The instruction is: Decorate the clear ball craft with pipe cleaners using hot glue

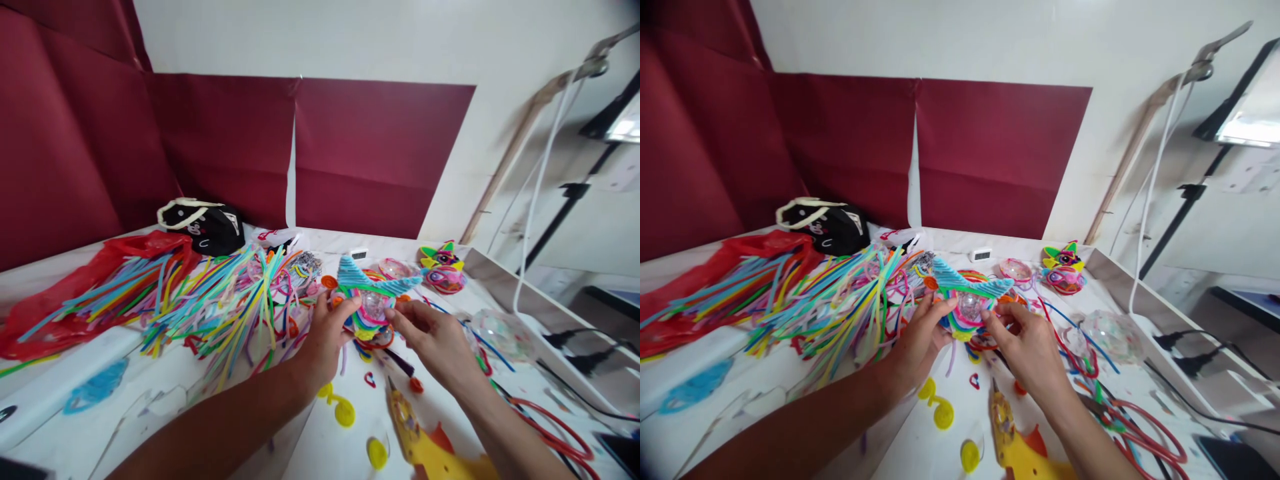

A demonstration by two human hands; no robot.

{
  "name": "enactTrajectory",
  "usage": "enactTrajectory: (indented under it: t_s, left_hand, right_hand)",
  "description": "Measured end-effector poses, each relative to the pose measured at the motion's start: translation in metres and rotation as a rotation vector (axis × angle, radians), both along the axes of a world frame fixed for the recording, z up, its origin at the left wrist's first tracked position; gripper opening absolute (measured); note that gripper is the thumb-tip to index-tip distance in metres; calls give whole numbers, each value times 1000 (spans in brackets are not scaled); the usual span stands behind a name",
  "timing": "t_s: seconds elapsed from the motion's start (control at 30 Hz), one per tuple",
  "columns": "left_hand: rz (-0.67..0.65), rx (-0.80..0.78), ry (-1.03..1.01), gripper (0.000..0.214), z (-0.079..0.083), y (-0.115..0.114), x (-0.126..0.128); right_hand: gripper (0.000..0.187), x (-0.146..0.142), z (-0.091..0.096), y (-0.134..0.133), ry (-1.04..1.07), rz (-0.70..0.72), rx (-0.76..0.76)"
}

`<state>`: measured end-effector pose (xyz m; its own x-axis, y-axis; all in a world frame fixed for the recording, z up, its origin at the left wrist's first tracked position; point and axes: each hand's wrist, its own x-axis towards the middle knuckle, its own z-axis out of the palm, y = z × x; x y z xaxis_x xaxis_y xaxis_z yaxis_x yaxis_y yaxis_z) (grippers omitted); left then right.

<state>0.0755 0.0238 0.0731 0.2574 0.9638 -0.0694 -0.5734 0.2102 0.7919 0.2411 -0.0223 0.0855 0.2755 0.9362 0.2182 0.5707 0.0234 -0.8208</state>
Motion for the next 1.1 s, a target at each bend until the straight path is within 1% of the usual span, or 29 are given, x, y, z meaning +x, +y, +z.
enactTrajectory:
  t_s: [0.17, 0.37, 0.47, 0.57, 0.6, 0.63, 0.7, 0.77, 0.83, 0.9, 0.97, 1.1]
  left_hand:
    - [-8, -26, 30, 45, 4, -2, -1]
    - [-20, -46, 38, 41, 7, -1, -3]
    - [-32, -45, 0, 39, 8, 2, -2]
    - [-63, -40, -63, 38, 9, 5, -2]
    - [-68, -33, -78, 38, 9, 6, -2]
    - [-68, -27, -82, 38, 8, 7, -2]
    - [-62, -26, -71, 41, 7, 8, -2]
    - [-57, -40, -47, 44, 5, 8, -2]
    - [-60, -60, -26, 44, 5, 8, -2]
    - [-72, -66, -23, 43, 5, 7, -1]
    - [-87, -56, -34, 42, 7, 5, 0]
    - [-95, -46, -51, 40, 8, 3, 0]
  right_hand:
    - [59, 1, -2, -1, 0, 3, -30]
    - [59, -3, 5, -5, -23, -15, 48]
    - [56, -1, 6, -6, -22, 20, 72]
    - [54, 5, 3, -7, -9, 58, 63]
    - [53, 7, 2, -8, -10, 58, 82]
    - [50, 8, 1, -10, -33, 55, 131]
    - [38, 10, 1, -13, -148, 69, 313]
    - [23, 8, 3, -15, -314, 133, 525]
    - [16, 5, 6, -16, -453, 224, 664]
    - [15, 2, 9, -15, -559, 280, 710]
    - [14, 0, 11, -12, -630, 304, 710]
    - [13, -2, 11, -7, -653, 322, 696]
